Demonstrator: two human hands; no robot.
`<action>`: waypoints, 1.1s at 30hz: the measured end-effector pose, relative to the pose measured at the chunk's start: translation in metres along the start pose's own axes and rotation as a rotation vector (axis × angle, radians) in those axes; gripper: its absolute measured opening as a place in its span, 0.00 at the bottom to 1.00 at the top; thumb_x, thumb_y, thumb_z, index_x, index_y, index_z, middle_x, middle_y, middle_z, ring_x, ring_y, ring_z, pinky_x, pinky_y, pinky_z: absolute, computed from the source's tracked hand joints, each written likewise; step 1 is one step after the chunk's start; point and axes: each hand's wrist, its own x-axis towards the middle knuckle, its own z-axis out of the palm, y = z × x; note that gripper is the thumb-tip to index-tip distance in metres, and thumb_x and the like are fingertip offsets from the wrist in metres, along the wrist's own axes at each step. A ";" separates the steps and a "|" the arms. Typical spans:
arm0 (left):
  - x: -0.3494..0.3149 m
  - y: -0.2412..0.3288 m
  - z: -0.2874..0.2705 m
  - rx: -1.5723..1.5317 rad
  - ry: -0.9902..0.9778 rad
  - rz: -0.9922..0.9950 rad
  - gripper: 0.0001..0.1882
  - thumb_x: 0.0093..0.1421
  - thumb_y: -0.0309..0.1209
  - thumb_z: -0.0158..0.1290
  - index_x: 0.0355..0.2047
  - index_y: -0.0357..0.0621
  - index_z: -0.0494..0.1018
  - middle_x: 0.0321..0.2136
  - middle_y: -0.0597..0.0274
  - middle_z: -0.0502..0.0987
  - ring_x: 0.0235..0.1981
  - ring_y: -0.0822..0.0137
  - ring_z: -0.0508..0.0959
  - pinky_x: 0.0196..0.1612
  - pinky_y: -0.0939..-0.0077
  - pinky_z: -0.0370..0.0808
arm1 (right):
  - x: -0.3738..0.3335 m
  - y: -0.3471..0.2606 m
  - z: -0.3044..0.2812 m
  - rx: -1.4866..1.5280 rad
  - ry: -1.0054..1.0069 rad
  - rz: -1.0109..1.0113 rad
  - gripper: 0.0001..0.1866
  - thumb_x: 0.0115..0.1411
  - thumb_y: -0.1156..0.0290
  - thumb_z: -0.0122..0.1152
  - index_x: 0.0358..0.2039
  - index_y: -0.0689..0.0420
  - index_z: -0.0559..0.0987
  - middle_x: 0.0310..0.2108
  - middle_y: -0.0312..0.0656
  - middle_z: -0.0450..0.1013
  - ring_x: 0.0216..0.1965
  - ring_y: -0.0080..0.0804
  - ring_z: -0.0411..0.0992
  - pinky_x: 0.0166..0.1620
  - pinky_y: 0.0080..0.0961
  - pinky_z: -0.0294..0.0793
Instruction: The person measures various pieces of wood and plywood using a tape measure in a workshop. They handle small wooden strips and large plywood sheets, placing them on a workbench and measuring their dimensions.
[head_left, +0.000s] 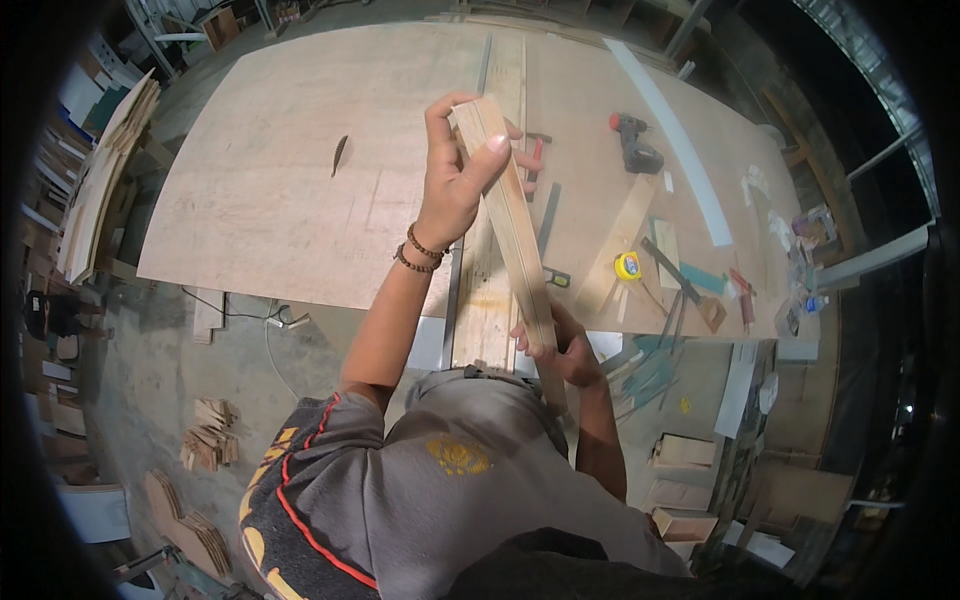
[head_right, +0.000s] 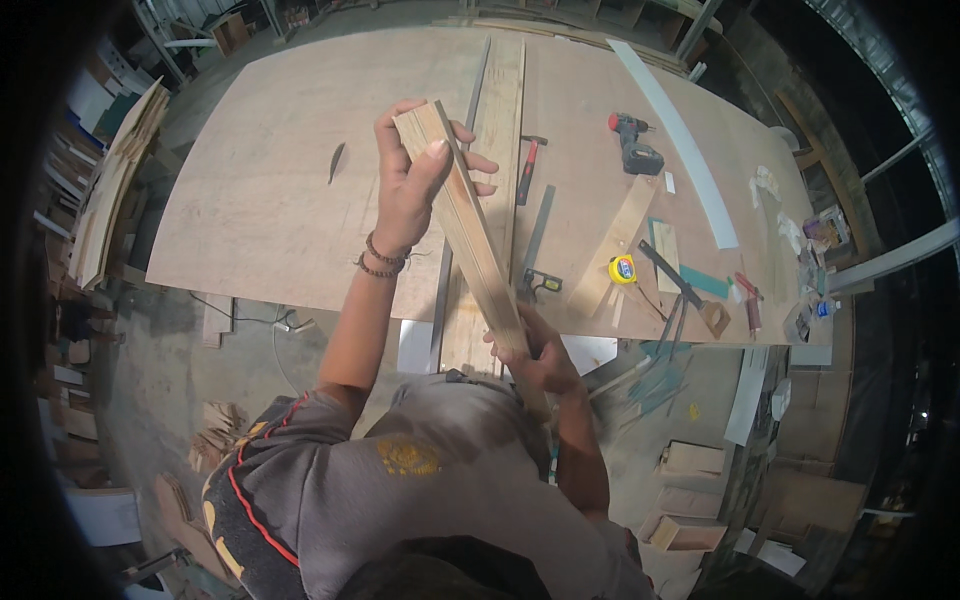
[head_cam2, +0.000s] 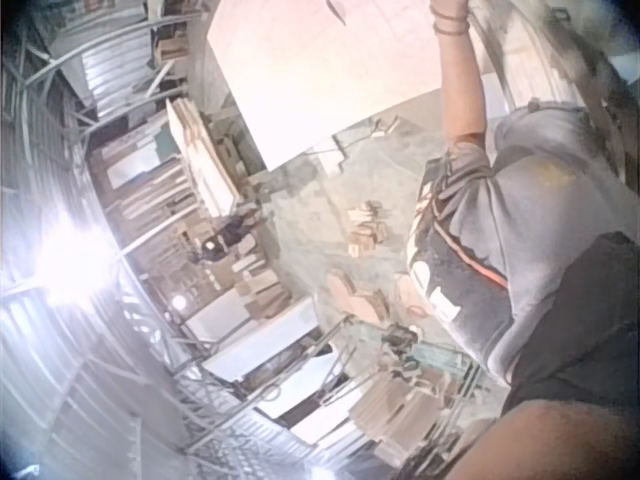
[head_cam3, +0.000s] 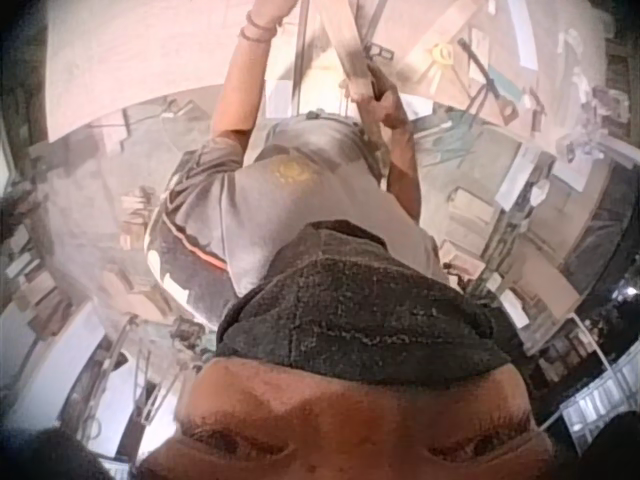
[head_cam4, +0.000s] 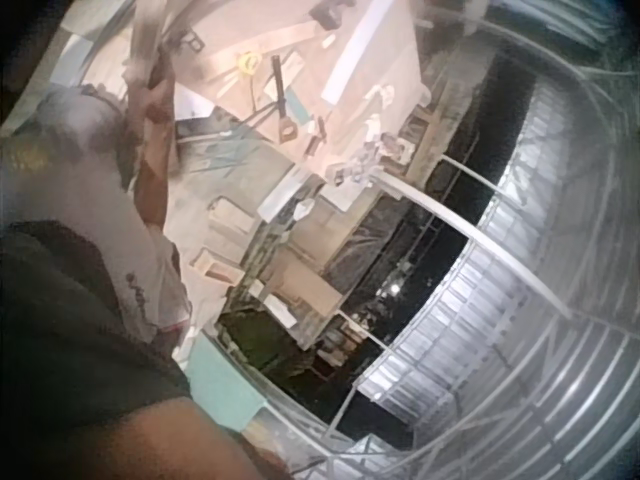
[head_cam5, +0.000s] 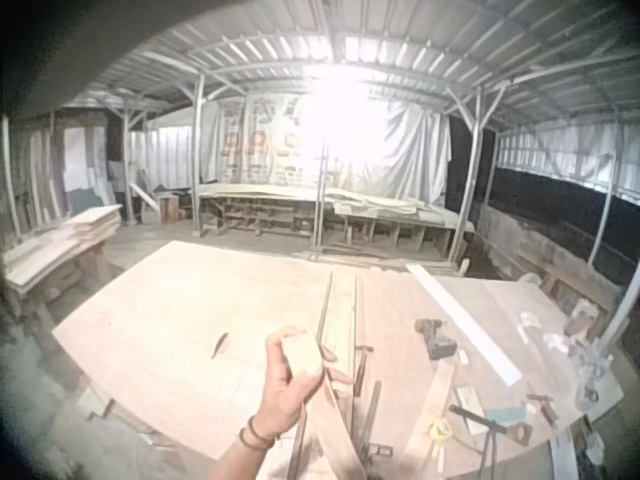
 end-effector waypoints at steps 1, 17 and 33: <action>-0.001 0.000 0.001 -0.005 0.003 -0.008 0.23 0.68 0.33 0.45 0.59 0.56 0.48 0.44 0.49 0.68 0.39 0.53 0.82 0.35 0.60 0.87 | 0.000 0.000 -0.001 -0.003 -0.006 0.010 0.38 0.58 0.67 0.66 0.66 0.60 0.59 0.42 0.45 0.75 0.39 0.27 0.73 0.46 0.28 0.73; 0.003 -0.007 0.001 0.072 0.091 -0.070 0.25 0.67 0.39 0.46 0.59 0.54 0.48 0.43 0.50 0.69 0.37 0.55 0.82 0.34 0.62 0.86 | 0.017 0.005 0.008 -0.338 0.169 0.155 0.28 0.49 0.70 0.68 0.52 0.60 0.73 0.36 0.36 0.72 0.39 0.25 0.69 0.46 0.25 0.69; -0.087 -0.101 0.041 -0.257 0.304 -0.394 0.16 0.60 0.32 0.57 0.43 0.36 0.68 0.25 0.57 0.74 0.20 0.67 0.77 0.24 0.75 0.77 | 0.057 -0.007 -0.009 -0.324 0.122 0.091 0.30 0.46 0.73 0.67 0.51 0.64 0.71 0.40 0.42 0.74 0.41 0.27 0.73 0.45 0.26 0.74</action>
